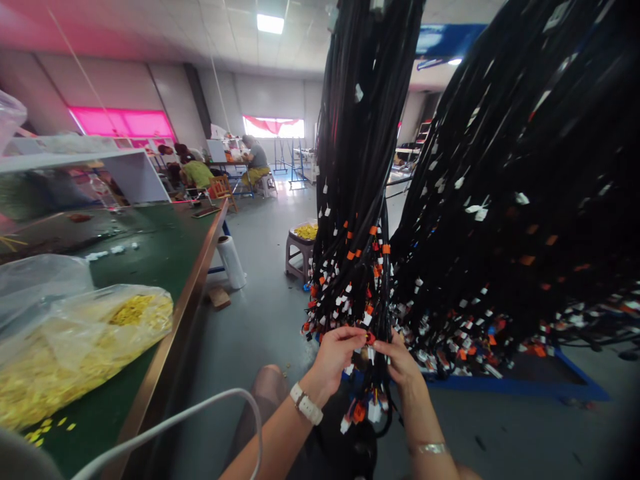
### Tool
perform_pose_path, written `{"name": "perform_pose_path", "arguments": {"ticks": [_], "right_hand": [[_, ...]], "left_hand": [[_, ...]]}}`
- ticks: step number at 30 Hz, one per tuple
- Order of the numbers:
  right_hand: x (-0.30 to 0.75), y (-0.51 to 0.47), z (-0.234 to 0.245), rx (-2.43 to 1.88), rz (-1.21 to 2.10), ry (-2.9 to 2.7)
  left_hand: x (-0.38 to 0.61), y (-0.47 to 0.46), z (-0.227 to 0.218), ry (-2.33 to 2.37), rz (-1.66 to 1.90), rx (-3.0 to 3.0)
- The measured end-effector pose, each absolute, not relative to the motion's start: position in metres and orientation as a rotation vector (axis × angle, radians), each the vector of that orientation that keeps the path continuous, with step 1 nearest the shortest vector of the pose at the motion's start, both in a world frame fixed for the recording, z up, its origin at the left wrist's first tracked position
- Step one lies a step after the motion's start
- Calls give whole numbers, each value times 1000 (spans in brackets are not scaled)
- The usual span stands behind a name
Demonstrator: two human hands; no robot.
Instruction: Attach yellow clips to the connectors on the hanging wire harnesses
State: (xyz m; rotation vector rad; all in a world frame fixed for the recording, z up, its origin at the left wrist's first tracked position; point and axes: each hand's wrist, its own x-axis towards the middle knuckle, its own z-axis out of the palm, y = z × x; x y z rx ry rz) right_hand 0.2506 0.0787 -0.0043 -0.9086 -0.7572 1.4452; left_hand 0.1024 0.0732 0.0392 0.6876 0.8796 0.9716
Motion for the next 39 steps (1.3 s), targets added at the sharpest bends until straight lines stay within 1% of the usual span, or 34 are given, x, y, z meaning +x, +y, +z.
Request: {"name": "perform_pose_path", "arguments": {"ticks": [5,11,21,26,39], "right_hand": [[250,78,-3,-914,1456,-759],[251,79,-4,-925,1445,-797],[251,81,-7,-946,1435,-804],[253,83,-11,-960,1399,-806],[252,83,-13,-920,1437,-846]], "left_hand": [[101,77,35,890,957,759],[99,81,45,931,926,828],[97,84,47,878,866,743],[95,85,46,855,779,698],[91,83,50,959,701,867]]}}
